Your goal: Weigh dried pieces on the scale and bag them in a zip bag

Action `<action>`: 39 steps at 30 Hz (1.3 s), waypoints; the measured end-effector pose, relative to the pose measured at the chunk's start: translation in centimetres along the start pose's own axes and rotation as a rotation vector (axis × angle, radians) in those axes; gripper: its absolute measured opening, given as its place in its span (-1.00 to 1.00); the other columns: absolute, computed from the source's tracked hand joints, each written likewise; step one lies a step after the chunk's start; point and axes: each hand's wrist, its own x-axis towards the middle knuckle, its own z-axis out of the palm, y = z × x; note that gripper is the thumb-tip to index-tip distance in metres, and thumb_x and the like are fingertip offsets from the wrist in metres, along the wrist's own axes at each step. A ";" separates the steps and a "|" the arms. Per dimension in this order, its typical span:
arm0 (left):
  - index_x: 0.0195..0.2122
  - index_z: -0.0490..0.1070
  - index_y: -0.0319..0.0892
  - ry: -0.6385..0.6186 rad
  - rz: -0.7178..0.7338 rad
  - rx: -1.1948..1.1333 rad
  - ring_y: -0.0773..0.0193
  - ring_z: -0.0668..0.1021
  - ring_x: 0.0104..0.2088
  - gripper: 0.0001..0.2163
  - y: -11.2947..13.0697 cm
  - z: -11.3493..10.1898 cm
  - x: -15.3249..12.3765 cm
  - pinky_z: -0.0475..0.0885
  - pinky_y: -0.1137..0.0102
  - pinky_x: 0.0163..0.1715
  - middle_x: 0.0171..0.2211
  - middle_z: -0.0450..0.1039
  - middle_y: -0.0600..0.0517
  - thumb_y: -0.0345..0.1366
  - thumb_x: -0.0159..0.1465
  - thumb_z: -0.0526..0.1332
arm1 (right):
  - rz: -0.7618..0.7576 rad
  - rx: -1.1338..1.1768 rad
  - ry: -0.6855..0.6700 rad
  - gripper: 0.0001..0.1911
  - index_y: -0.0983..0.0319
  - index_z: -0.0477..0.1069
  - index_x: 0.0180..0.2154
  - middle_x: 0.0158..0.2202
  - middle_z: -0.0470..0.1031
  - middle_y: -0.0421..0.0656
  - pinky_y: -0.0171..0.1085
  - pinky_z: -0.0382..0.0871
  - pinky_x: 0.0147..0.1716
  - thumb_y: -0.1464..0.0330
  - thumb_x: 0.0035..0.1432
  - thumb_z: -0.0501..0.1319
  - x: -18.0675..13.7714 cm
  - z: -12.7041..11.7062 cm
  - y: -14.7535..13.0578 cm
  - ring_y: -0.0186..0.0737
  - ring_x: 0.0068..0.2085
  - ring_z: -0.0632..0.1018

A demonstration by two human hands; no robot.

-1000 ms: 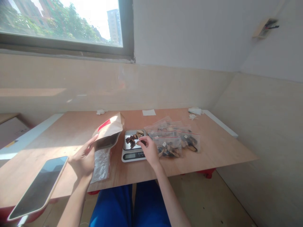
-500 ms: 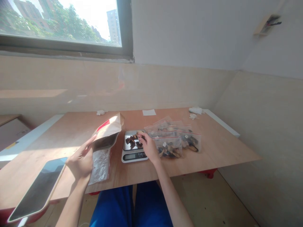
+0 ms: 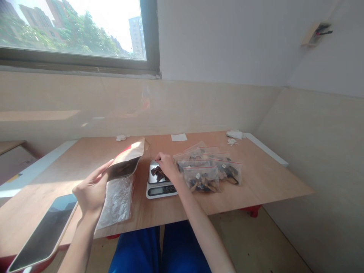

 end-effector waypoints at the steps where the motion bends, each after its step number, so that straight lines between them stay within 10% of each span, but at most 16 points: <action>1: -0.19 0.55 -0.01 -0.017 -0.002 -0.002 0.20 0.58 -0.40 -0.78 0.1 0.0 0.1 0.35 0.38 -0.46 -0.40 0.58 0.02 -0.19 0.18 0.18 | -0.025 -0.097 -0.023 -0.89 0.23 0.41 -0.32 -0.28 0.53 -0.13 -0.28 0.31 -0.21 0.50 0.17 0.13 0.5 0.3 -0.2 -0.23 -0.20 0.50; 29: -0.24 0.57 -0.02 0.040 -0.032 -0.017 0.22 0.59 -0.39 -0.78 -0.6 0.0 -0.4 0.36 0.43 -0.43 -0.39 0.59 0.04 -0.17 0.14 0.19 | 0.025 -0.351 0.110 -0.71 0.23 0.45 -0.12 -0.23 0.35 -0.03 -0.09 0.36 -0.21 0.50 0.21 0.02 -10.1 -0.2 -0.2 -0.08 -0.21 0.37; 35: -0.20 0.55 -0.04 -0.009 -0.013 -0.044 0.20 0.60 -0.34 -0.76 -0.5 -0.1 -0.9 0.38 0.44 -0.44 -0.38 0.59 0.05 -0.18 0.15 0.19 | -0.092 -0.003 0.227 -0.70 0.23 0.42 -0.11 -0.23 0.34 -0.08 -0.16 0.38 -0.11 0.49 0.24 -0.02 -9.5 -1.4 -5.0 -0.17 -0.15 0.40; 39: -0.15 0.53 -0.05 -0.050 0.067 -0.046 0.24 0.60 -0.32 -0.75 -0.7 -0.2 -1.6 0.40 0.47 -0.42 -0.31 0.59 0.05 -0.21 0.18 0.17 | -0.334 0.200 0.015 -0.61 0.32 0.33 0.00 -0.10 0.40 -0.07 -0.32 0.33 0.03 0.59 0.21 -0.08 -8.2 -0.7 -9.1 -0.28 -0.03 0.42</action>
